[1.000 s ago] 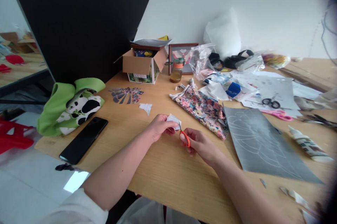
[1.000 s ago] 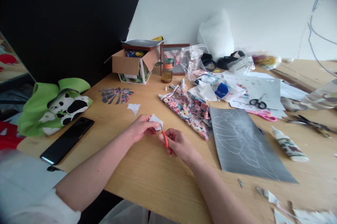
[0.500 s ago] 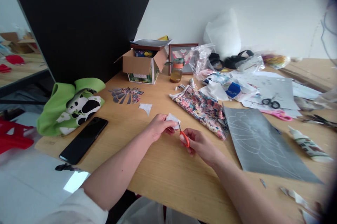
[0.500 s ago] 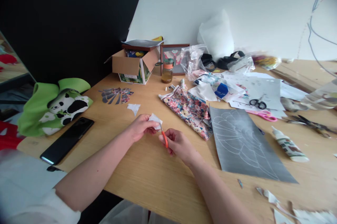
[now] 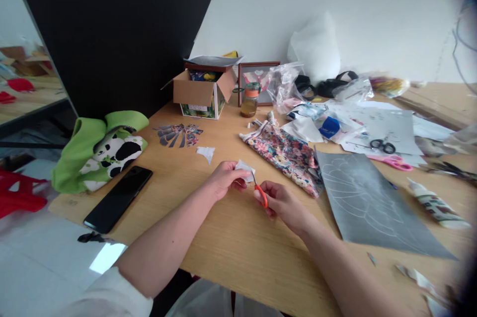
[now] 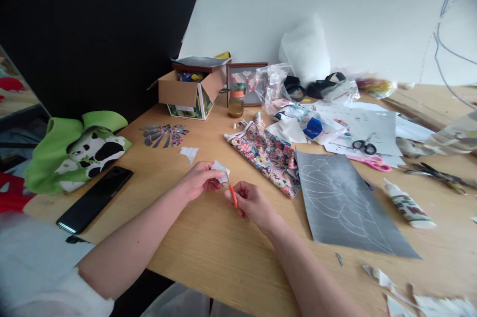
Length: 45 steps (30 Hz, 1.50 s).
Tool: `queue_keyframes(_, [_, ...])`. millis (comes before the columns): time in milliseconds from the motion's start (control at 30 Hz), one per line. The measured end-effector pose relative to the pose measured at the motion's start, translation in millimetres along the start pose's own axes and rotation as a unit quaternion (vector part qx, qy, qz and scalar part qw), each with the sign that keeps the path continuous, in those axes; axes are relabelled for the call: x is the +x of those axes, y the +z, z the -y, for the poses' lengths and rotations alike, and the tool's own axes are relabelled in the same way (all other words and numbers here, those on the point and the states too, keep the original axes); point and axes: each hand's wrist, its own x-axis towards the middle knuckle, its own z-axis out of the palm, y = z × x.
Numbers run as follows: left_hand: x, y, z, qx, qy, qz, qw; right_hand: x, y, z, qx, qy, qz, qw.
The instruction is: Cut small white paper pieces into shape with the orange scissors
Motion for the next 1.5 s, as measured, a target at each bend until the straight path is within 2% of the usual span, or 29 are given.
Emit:
queue_keyframes(333, [0.1, 1.5, -0.3, -0.006, -0.002, -0.018, 1.0, 0.5, -1.5, -4.6, -0.005, 0.005, 0.011, 1.0])
queue_keyframes(867, [-2.7, 2.1, 0.2, 0.012, 0.001, 0.004, 1.0, -2.3, -0.4, -0.3, 0.007, 0.013, 0.015, 1.0])
queue_keyframes(1500, [-2.7, 1.0, -0.6, 0.011, 0.003, 0.005, 1.0, -2.4, -0.2, 2.9, 0.0, 0.008, 0.015, 1.0])
